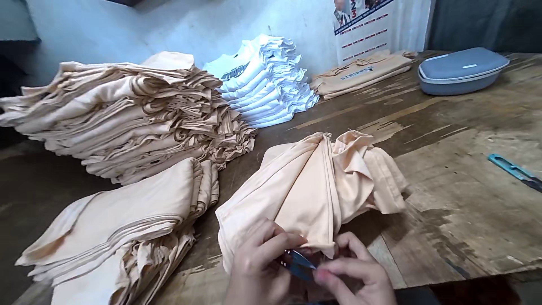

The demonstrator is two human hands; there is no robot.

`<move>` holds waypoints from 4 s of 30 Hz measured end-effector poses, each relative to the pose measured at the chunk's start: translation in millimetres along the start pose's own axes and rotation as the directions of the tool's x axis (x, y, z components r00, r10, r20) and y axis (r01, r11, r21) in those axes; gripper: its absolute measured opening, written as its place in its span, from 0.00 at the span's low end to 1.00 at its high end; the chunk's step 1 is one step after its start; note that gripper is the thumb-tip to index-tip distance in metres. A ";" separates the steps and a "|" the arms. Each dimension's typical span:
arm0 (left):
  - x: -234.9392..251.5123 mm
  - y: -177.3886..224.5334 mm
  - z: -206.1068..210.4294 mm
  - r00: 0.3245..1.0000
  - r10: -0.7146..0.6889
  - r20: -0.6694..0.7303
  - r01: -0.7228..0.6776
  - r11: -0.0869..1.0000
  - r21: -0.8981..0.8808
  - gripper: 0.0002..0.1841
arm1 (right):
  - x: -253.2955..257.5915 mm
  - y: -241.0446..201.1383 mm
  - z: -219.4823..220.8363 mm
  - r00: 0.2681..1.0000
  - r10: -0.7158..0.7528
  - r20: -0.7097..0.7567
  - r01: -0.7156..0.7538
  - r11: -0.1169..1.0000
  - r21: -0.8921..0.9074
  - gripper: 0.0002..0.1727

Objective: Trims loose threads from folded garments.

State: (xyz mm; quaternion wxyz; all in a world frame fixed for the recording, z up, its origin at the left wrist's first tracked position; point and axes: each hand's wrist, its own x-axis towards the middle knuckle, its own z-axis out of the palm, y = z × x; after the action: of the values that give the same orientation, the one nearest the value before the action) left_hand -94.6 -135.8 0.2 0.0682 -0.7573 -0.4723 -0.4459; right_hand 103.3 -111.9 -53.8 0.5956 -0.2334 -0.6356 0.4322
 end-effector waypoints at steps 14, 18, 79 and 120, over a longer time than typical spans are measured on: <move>4.9 24.9 25.7 0.958 -0.040 -0.283 0.134 0.937 0.321 0.11 | 3.6 23.4 -30.5 0.966 -0.186 0.180 0.257 0.769 -0.585 0.18; -5.8 -4.5 28.2 0.968 -0.082 -0.235 0.165 0.919 0.359 0.14 | -1.8 12.2 -59.7 0.985 -0.146 0.095 0.174 0.869 -0.464 0.06; 5.1 29.3 26.8 0.991 -0.122 -0.060 0.120 0.992 -0.036 0.06 | 20.7 13.4 8.1 0.928 -0.244 -0.281 0.259 0.966 0.014 0.09; -24.7 17.6 36.9 0.956 0.224 -0.188 -0.139 0.914 0.380 0.13 | -6.9 20.9 -16.2 0.975 -0.117 -0.191 -0.011 0.828 -0.561 0.18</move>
State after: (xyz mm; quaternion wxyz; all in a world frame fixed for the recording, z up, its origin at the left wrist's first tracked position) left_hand -62.3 -142.2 -34.5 0.3019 -0.7163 -0.4628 -0.4262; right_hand 115.5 -102.3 -76.3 0.5792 -0.4250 -0.6712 0.1827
